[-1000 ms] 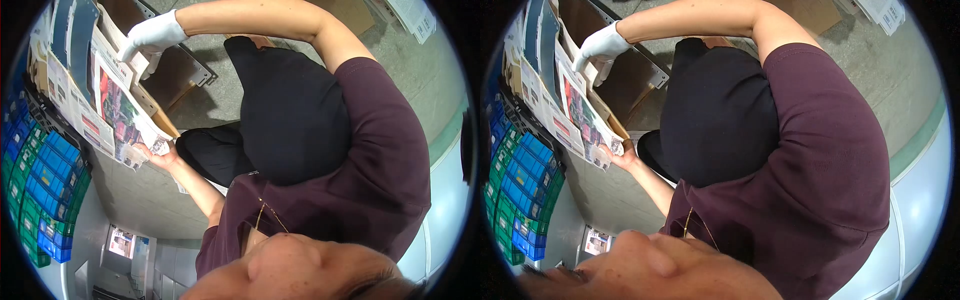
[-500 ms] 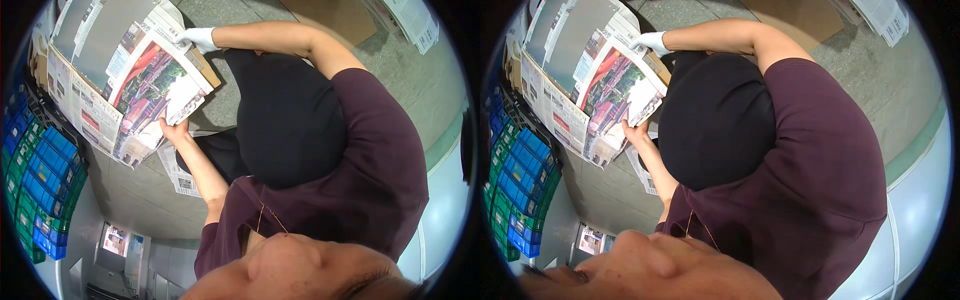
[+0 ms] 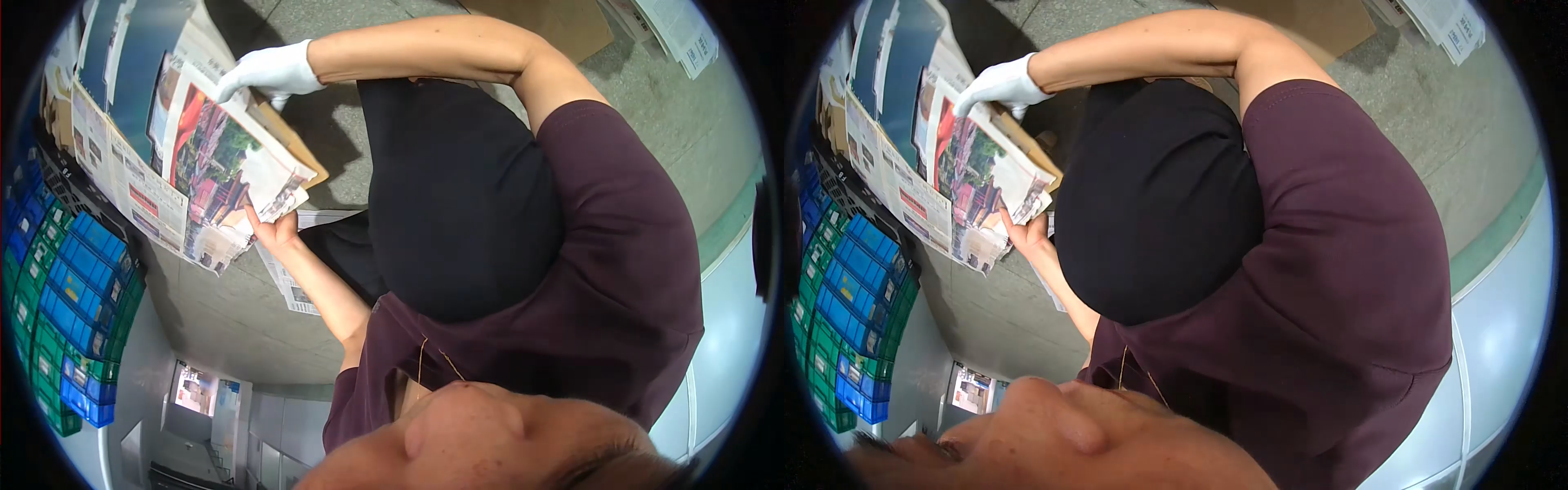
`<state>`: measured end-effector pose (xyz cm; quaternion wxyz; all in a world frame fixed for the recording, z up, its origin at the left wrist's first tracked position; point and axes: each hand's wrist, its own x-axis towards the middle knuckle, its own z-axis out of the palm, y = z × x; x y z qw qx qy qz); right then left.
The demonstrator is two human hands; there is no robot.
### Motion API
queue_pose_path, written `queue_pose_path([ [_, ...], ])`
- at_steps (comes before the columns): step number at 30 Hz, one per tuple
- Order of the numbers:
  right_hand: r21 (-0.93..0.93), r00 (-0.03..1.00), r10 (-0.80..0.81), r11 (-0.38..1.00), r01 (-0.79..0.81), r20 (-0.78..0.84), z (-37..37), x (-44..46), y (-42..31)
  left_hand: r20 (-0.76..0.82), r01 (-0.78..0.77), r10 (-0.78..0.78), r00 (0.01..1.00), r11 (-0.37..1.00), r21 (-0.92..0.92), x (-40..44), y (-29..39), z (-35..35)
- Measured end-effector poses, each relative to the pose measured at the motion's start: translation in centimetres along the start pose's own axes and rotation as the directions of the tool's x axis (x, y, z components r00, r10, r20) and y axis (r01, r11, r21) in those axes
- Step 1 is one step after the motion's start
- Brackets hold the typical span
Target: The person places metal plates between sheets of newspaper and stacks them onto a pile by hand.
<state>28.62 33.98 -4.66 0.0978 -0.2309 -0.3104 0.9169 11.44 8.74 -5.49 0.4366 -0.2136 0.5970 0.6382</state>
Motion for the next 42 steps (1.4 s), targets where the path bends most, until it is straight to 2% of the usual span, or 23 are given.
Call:
queue_pose_path([
  [3, 0.067, 0.996, -0.034, 0.997, 0.029, 0.085, 1.2, -2.1, -1.8, -0.010, -0.021, 0.020, 1.000, 0.998, -0.067, -0.3, 0.4, 0.0],
  [4, 0.001, 0.995, -0.042, 0.999, 0.042, 0.087, 1.1, -1.1, -1.5, -0.034, -0.038, 0.035, 0.999, 0.996, -0.086, -0.8, 0.3, 0.1],
  [6, 0.064, 0.980, -0.120, 0.992, 0.111, 0.161, 0.9, -1.3, -1.2, 0.041, -0.080, 0.081, 0.996, 0.997, -0.011, 0.3, 0.1, -1.5],
  [7, 0.089, 0.962, -0.040, 0.996, 0.016, 0.270, 0.6, -0.8, -1.1, 0.056, -0.065, 0.065, 0.996, 0.998, -0.010, 0.5, 0.3, -1.9],
  [8, 0.045, 0.972, -0.058, 0.998, 0.049, 0.228, 0.9, -0.9, -1.1, 0.072, -0.049, 0.050, 0.996, 0.999, -0.009, 0.7, 0.6, -2.2],
  [10, 0.085, 0.971, -0.127, 0.990, 0.112, 0.205, 1.4, -1.4, -1.5, 0.122, -0.027, 0.032, 0.992, 0.999, -0.045, 1.1, 1.0, -2.9],
  [12, 0.113, 0.966, -0.106, 0.990, 0.081, 0.236, 1.4, -2.1, -2.1, 0.191, -0.012, 0.033, 0.981, 0.994, -0.110, 2.3, 1.1, -4.6],
  [13, 0.126, 0.963, -0.095, 0.990, 0.065, 0.252, 1.4, -2.4, -2.2, 0.167, -0.056, 0.074, 0.983, 0.992, -0.111, 0.7, 0.1, -2.5],
  [15, 0.106, 0.975, -0.115, 0.990, 0.096, 0.190, 2.0, -2.3, -2.2, 0.317, 0.024, 0.020, 0.948, 0.991, -0.133, 1.0, -0.2, -2.9],
  [16, 0.097, 0.979, -0.125, 0.989, 0.111, 0.159, 2.2, -2.2, -2.3, 0.320, 0.009, 0.035, 0.947, 0.991, -0.136, 0.9, -0.3, -2.9],
  [17, 0.118, 0.969, -0.094, 0.991, 0.068, 0.230, 2.2, -2.2, -2.5, 0.322, -0.005, 0.050, 0.945, 0.990, -0.138, 0.7, -0.5, -2.8],
  [19, 0.097, 0.960, -0.138, 0.988, 0.117, 0.245, 2.0, -1.6, -2.0, 0.300, -0.045, 0.087, 0.950, 0.989, -0.143, 0.1, -1.3, -1.8],
  [21, 0.097, 0.963, -0.145, 0.987, 0.126, 0.226, 2.2, -1.4, -2.0, 0.292, -0.008, 0.064, 0.954, 0.982, -0.187, -0.3, -1.2, -1.5],
  [23, 0.116, 0.978, -0.113, 0.989, 0.094, 0.175, 2.7, -2.1, -2.4, 0.329, 0.115, -0.020, 0.944, 0.956, -0.271, -0.5, -0.6, -1.5],
  [25, 0.126, 0.984, -0.086, 0.990, 0.066, 0.157, 2.7, -2.7, -2.6, 0.375, 0.124, -0.010, 0.927, 0.952, -0.281, 0.1, -0.4, -2.4],
  [29, 0.093, 0.985, -0.104, 0.991, 0.091, 0.140, 2.8, -2.7, -2.6, 0.315, -0.060, 0.103, 0.943, 0.988, -0.143, 0.0, -0.7, -2.1],
  [34, 0.000, 0.993, -0.097, 0.995, 0.097, 0.065, 2.4, -2.6, -2.2, 0.224, -0.010, 0.040, 0.974, 0.991, -0.136, -0.4, 0.0, -1.4],
  [35, 0.011, 0.994, -0.096, 0.995, 0.095, 0.054, 1.9, -1.5, -1.4, 0.325, 0.145, -0.069, 0.943, 0.966, -0.216, -0.5, 0.4, -1.9],
  [36, -0.012, 0.994, -0.100, 0.995, 0.101, 0.050, 1.6, -1.7, -1.4, 0.332, 0.193, -0.090, 0.939, 0.937, -0.292, -0.3, 0.4, -2.0],
  [38, -0.062, 0.996, -0.086, 0.995, 0.084, -0.035, 0.7, -0.9, -0.5, 0.171, 0.068, -0.041, 0.984, 0.986, -0.152, 0.9, 0.3, -1.8],
  [39, -0.085, 0.998, -0.044, 0.996, 0.040, -0.046, -0.1, -0.5, -0.2, 0.231, 0.119, -0.077, 0.970, 0.978, -0.172, 2.1, 0.5, -2.5],
  [41, -0.194, 0.988, 0.002, 0.980, -0.033, -0.156, -1.4, 0.3, 0.3, 0.087, 0.093, -0.078, 0.993, 0.979, -0.182, 2.0, 0.2, -1.3],
  [42, -0.143, 0.987, 0.066, 0.986, -0.087, -0.147, -2.2, 1.1, 0.9, 0.040, 0.109, -0.103, 0.994, 0.970, -0.218, 2.3, 0.3, -1.1],
])
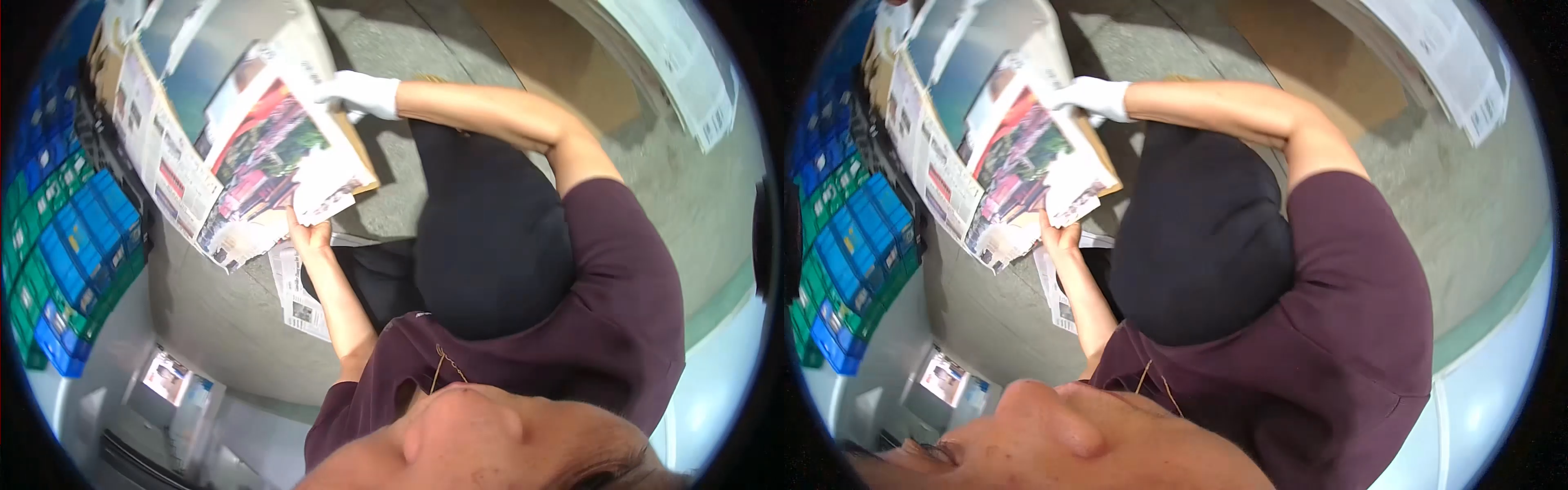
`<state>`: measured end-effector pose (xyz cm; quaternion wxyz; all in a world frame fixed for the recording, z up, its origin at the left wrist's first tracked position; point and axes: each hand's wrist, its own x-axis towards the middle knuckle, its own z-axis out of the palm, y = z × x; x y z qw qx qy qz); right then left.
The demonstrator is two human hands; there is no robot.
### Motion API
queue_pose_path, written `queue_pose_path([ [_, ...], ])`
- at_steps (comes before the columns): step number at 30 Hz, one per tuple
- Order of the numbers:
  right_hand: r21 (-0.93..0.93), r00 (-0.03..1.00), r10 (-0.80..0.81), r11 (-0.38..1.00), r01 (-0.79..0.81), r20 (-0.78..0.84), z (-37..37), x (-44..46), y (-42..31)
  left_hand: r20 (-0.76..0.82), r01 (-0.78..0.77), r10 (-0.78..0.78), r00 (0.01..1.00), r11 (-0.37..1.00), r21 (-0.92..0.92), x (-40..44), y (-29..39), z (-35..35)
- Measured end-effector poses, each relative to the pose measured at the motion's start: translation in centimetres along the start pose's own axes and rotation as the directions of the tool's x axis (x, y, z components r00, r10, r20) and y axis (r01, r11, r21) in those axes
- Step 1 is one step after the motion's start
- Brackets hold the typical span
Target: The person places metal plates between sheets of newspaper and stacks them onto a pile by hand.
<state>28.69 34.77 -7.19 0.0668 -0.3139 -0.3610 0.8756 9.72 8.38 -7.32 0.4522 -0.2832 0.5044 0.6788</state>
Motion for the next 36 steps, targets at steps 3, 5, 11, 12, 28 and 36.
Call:
queue_pose_path([
  [3, 0.117, 1.000, -0.021, 0.993, 0.023, -0.014, -0.2, 1.6, 1.6, -0.014, 0.032, -0.034, 0.999, 0.993, -0.115, -0.3, 0.3, 0.2],
  [5, 0.201, 0.999, 0.015, 0.979, -0.024, 0.045, -0.3, 2.0, 1.9, -0.105, 0.050, -0.069, 0.992, 0.984, -0.170, -1.7, 0.0, 0.6],
  [11, 0.440, 0.970, 0.066, 0.883, -0.167, 0.234, -1.8, 3.9, 5.0, -0.265, -0.240, 0.298, 0.917, 0.943, 0.229, -5.9, 1.2, -2.7],
  [12, 0.419, 0.970, 0.077, 0.892, -0.171, 0.232, -1.9, 3.7, 4.9, -0.187, -0.384, 0.446, 0.875, 0.876, 0.291, -6.5, 1.6, -2.5],
  [28, 0.482, 0.981, 0.140, 0.874, -0.060, -0.133, -7.7, 0.0, 9.6, 0.683, -0.304, 0.686, 0.250, -0.614, 0.728, 7.1, 16.6, 7.5],
  [36, 0.508, 0.970, 0.130, 0.861, -0.009, -0.203, -9.0, 0.5, 10.6, 0.658, -0.145, 0.623, 0.423, -0.671, 0.728, 10.5, 17.9, 7.5],
])
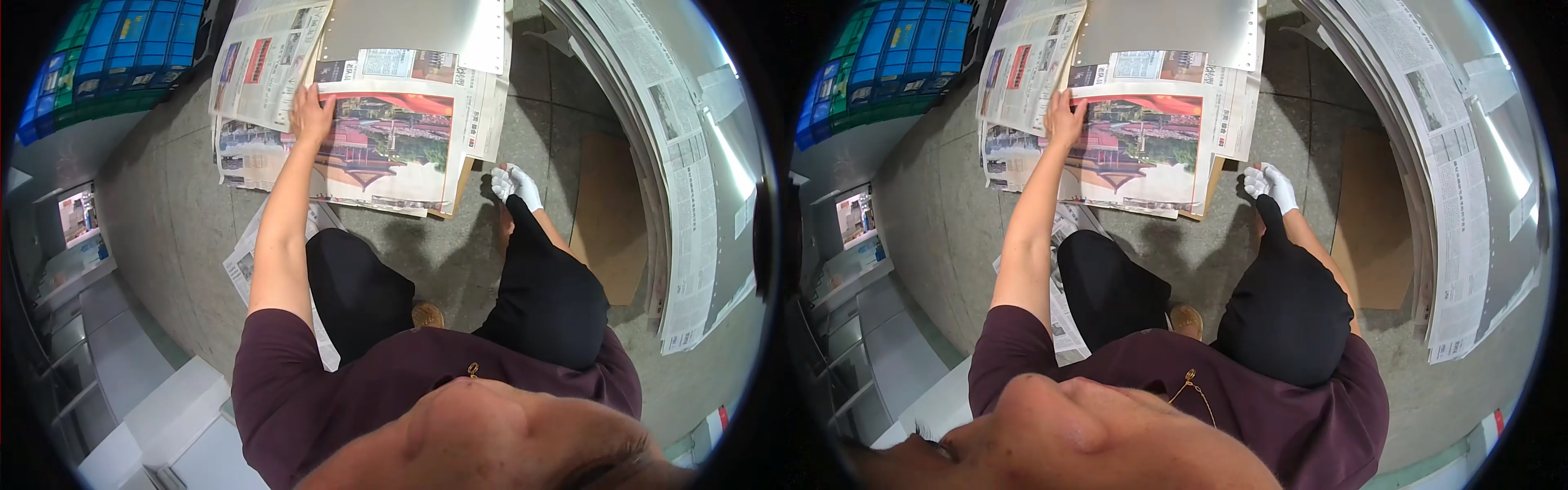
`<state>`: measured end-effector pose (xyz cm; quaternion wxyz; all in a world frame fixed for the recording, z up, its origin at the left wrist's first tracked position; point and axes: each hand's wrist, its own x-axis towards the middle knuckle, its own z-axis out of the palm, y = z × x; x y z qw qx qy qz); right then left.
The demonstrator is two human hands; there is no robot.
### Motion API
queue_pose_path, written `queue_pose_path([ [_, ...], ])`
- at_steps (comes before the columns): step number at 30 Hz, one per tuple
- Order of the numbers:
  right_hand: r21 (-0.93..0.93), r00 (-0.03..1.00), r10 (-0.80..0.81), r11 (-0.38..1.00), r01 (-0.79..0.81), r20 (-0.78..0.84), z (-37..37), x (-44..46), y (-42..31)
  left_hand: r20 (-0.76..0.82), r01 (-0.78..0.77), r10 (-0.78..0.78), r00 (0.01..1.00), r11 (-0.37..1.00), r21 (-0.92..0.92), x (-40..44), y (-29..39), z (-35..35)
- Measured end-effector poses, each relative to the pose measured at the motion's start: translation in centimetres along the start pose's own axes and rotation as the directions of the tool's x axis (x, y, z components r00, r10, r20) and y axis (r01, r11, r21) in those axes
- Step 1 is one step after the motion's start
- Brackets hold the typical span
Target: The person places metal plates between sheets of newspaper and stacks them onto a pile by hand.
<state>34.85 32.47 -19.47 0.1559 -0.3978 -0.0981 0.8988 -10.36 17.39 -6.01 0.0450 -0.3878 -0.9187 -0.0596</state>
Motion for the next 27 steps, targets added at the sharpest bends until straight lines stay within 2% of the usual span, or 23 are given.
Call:
queue_pose_path([
  [3, 0.000, 0.999, -0.005, 1.000, 0.005, -0.038, 0.2, 0.1, 0.2, -0.066, 0.142, -0.133, 0.989, 0.977, 0.158, 0.2, -1.3, -0.4],
  [6, -0.009, 0.999, 0.002, 1.000, -0.002, -0.041, 0.4, 0.0, 0.0, -0.087, 0.137, -0.135, 0.987, 0.991, 0.010, 0.7, -2.0, -0.8],
  [8, -0.021, 0.999, 0.005, 1.000, -0.006, -0.036, 0.6, 0.1, -0.1, -0.070, 0.063, -0.072, 0.995, 0.991, -0.116, 1.6, -1.6, -0.4],
  [9, -0.029, 0.999, 0.004, 1.000, -0.005, -0.033, 0.5, 0.2, 0.0, -0.064, 0.025, -0.037, 0.997, 0.983, -0.181, 2.2, -1.1, 0.0],
  [12, -0.036, 1.000, -0.004, 0.999, 0.003, -0.023, 0.1, 0.2, 0.0, -0.034, 0.065, -0.083, 0.996, 0.929, -0.364, 4.5, 2.0, 0.7],
  [13, -0.035, 1.000, -0.005, 0.999, 0.005, -0.018, 0.1, 0.2, 0.0, -0.076, 0.023, -0.056, 0.995, 0.924, -0.383, 5.3, 3.2, 0.8],
  [16, -0.012, 0.999, 0.002, 1.000, -0.002, -0.038, -0.2, 0.2, 0.2, 0.056, 0.208, -0.200, 0.978, 0.947, -0.245, 7.0, 6.3, 0.5],
  [17, 0.002, 1.000, -0.001, 1.000, 0.001, -0.007, -0.4, 0.3, 0.3, 0.033, 0.150, -0.146, 0.989, 0.963, -0.223, 7.8, 5.9, 1.7],
  [20, 0.038, 0.999, 0.032, 0.999, -0.033, 0.014, -0.5, 0.3, 0.3, -0.010, 0.182, -0.183, 0.983, 0.979, -0.089, 8.7, 7.3, 2.2],
  [21, 0.103, 0.993, 0.080, 0.991, -0.088, 0.082, -0.5, 0.9, 0.5, 0.001, 0.206, -0.206, 0.978, 0.976, -0.070, 9.8, 6.3, 3.8],
  [22, 0.163, 0.984, 0.102, 0.979, -0.126, 0.144, -1.2, 1.3, 0.4, 0.093, 0.213, -0.203, 0.975, 0.970, -0.116, 10.4, 6.8, 2.8],
  [23, 0.120, 0.992, 0.078, 0.989, -0.090, 0.102, -1.4, 1.1, 0.5, 0.182, 0.222, -0.192, 0.964, 0.961, -0.162, 10.2, 7.3, 1.5],
  [24, 0.076, 0.996, 0.064, 0.995, -0.069, 0.064, -1.4, 1.0, 0.6, 0.095, 0.241, -0.235, 0.967, 0.969, -0.054, 10.5, 7.1, 2.6],
  [26, -0.034, 0.996, 0.060, 0.998, -0.062, -0.063, 1.0, -0.5, -0.4, 0.133, 0.292, -0.296, 0.946, 0.955, 0.050, 9.7, 9.7, -0.4],
  [27, -0.008, 0.996, 0.058, 0.998, -0.058, -0.073, 1.4, -0.8, -0.5, 0.133, 0.286, -0.292, 0.947, 0.956, 0.061, 9.8, 10.0, -0.4],
])
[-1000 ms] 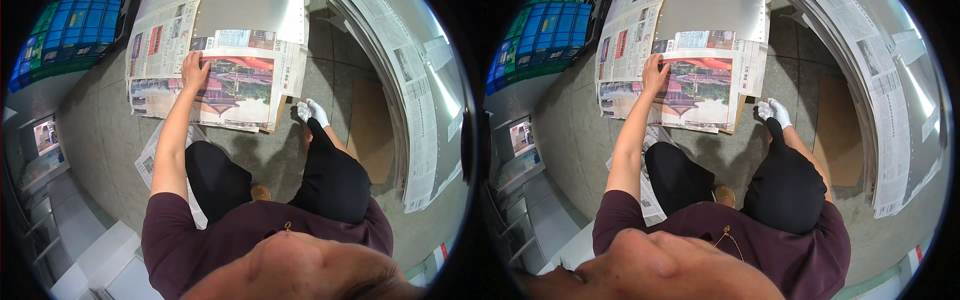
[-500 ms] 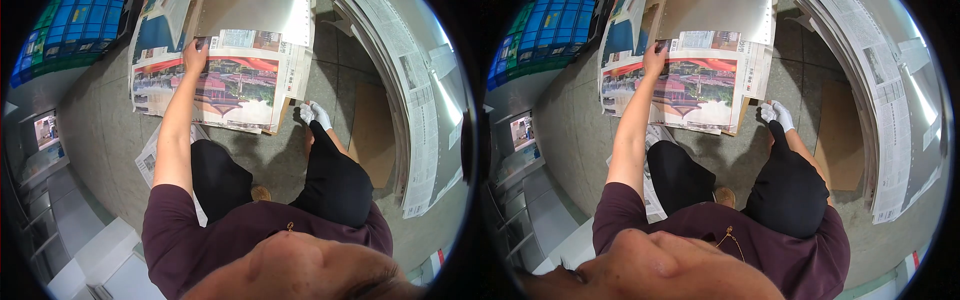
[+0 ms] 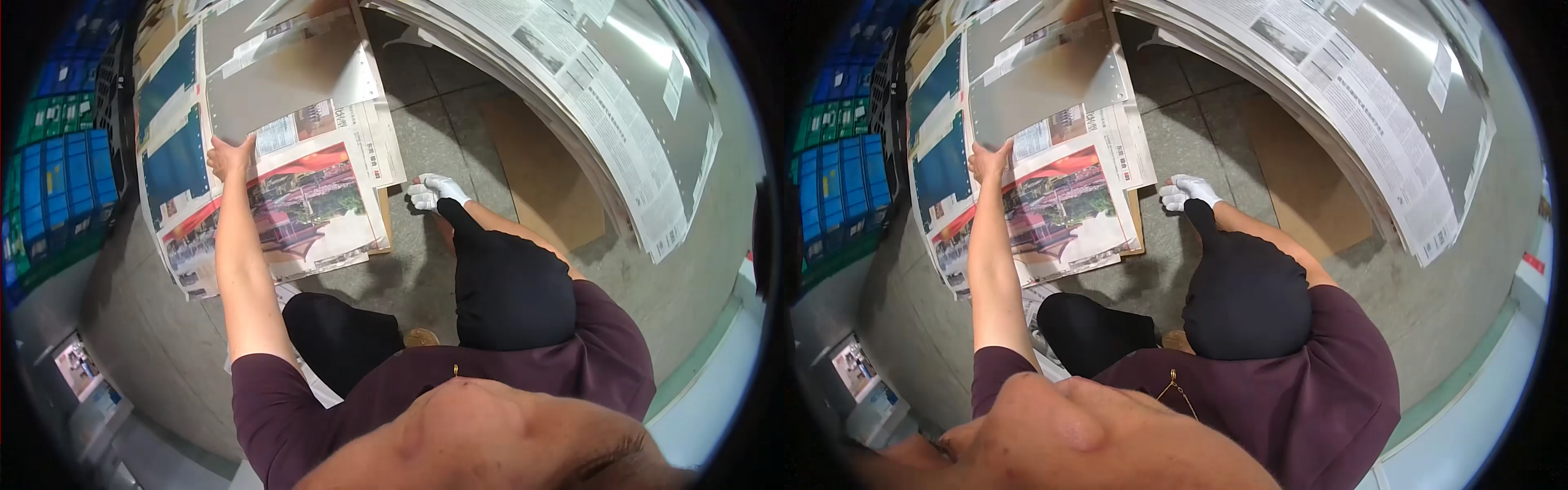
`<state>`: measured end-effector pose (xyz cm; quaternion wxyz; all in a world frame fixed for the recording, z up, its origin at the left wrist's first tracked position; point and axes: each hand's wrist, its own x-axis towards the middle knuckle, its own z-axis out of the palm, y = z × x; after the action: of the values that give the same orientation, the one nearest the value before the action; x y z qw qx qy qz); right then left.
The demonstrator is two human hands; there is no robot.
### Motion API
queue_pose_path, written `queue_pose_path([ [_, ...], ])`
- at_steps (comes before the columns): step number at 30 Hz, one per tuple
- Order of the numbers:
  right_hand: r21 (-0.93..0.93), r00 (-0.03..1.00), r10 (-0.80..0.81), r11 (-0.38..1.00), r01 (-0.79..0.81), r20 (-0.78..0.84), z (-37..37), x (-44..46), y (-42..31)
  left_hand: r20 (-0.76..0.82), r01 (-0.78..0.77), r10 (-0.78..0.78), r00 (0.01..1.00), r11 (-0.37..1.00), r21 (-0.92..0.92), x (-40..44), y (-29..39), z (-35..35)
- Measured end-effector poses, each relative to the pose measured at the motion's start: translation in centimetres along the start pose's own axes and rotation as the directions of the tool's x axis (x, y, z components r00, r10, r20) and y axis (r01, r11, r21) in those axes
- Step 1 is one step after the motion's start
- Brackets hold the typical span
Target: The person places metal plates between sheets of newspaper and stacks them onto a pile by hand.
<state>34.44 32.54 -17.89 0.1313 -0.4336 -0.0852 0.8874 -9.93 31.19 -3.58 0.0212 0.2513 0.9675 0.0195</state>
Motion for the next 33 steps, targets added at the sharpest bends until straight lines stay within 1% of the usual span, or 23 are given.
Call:
queue_pose_path([
  [4, -0.055, 1.000, 0.017, 0.998, -0.016, 0.015, 0.2, -0.6, -0.2, -0.019, 0.009, -0.008, 1.000, 0.999, 0.045, 0.4, -0.5, 0.1],
  [8, -0.020, 0.999, 0.030, 0.999, -0.030, 0.044, -0.2, -0.5, -0.3, -0.007, 0.002, -0.002, 1.000, 0.999, 0.049, 0.6, -0.5, -0.2],
  [11, 0.042, 1.000, 0.017, 0.999, -0.018, 0.022, -0.3, -0.1, 0.0, 0.017, -0.004, 0.003, 1.000, 0.998, 0.058, 0.5, -1.1, 0.5],
  [15, 0.065, 1.000, 0.016, 0.998, -0.015, -0.022, -0.1, 0.4, -0.3, 0.053, 0.041, -0.046, 0.998, 0.994, 0.103, -2.0, -0.2, -0.6],
  [16, 0.030, 0.999, -0.026, 0.999, 0.027, -0.040, 0.1, 0.5, -0.7, 0.058, 0.045, -0.052, 0.997, 0.992, 0.121, -2.8, 0.2, -1.1],
  [19, -0.098, 0.961, -0.254, 0.965, 0.244, -0.108, 2.1, 1.5, -4.7, 0.057, 0.067, -0.075, 0.996, 0.987, 0.144, -4.4, 0.7, -1.5],
  [20, -0.242, 0.925, -0.374, 0.906, 0.347, -0.074, 2.3, 2.9, -6.3, 0.054, 0.080, -0.089, 0.995, 0.986, 0.144, -4.9, 0.7, -1.5],
  [21, -0.377, 0.875, -0.485, 0.814, 0.443, -0.019, 2.8, 4.3, -8.1, 0.048, 0.093, -0.101, 0.994, 0.986, 0.142, -5.4, 0.7, -1.6],
  [23, -0.548, 0.765, -0.644, 0.632, 0.548, 0.023, 6.7, 5.5, -11.9, 0.049, 0.139, -0.145, 0.988, 0.983, 0.120, -5.9, 0.5, -1.0],
  [24, -0.746, 0.604, -0.780, 0.302, 0.594, 0.165, 6.3, 8.5, -13.2, 0.050, 0.162, -0.168, 0.984, 0.981, 0.108, -6.3, 0.5, -0.8],
  [25, -0.837, 0.435, -0.828, -0.072, 0.542, 0.353, 5.9, 11.3, -14.2, 0.047, 0.173, -0.178, 0.983, 0.980, 0.100, -6.9, 0.5, -0.9],
  [26, -0.831, 0.561, -0.769, 0.071, 0.552, 0.306, 6.8, 11.6, -15.1, 0.044, 0.183, -0.187, 0.981, 0.979, 0.092, -7.6, 0.6, -1.0],
  [28, -0.794, 0.780, -0.582, 0.351, 0.496, 0.231, 9.1, 11.7, -16.7, 0.032, 0.202, -0.205, 0.978, 0.976, 0.077, -8.9, 0.7, -1.2],
  [29, -0.676, 0.872, -0.447, 0.580, 0.454, 0.202, 9.9, 11.8, -17.3, 0.021, 0.183, -0.184, 0.983, 0.982, 0.055, -9.2, 0.4, -1.2],
  [31, -0.716, 0.867, -0.471, 0.550, 0.431, 0.160, 11.9, 10.7, -17.7, -0.002, 0.148, -0.148, 0.989, 0.989, 0.010, -9.5, -0.3, -0.5],
  [33, -0.687, 0.878, -0.468, 0.608, 0.398, 0.095, 13.0, 9.8, -18.0, -0.035, 0.140, -0.143, 0.989, 0.988, -0.058, -9.4, -1.2, 0.3],
])
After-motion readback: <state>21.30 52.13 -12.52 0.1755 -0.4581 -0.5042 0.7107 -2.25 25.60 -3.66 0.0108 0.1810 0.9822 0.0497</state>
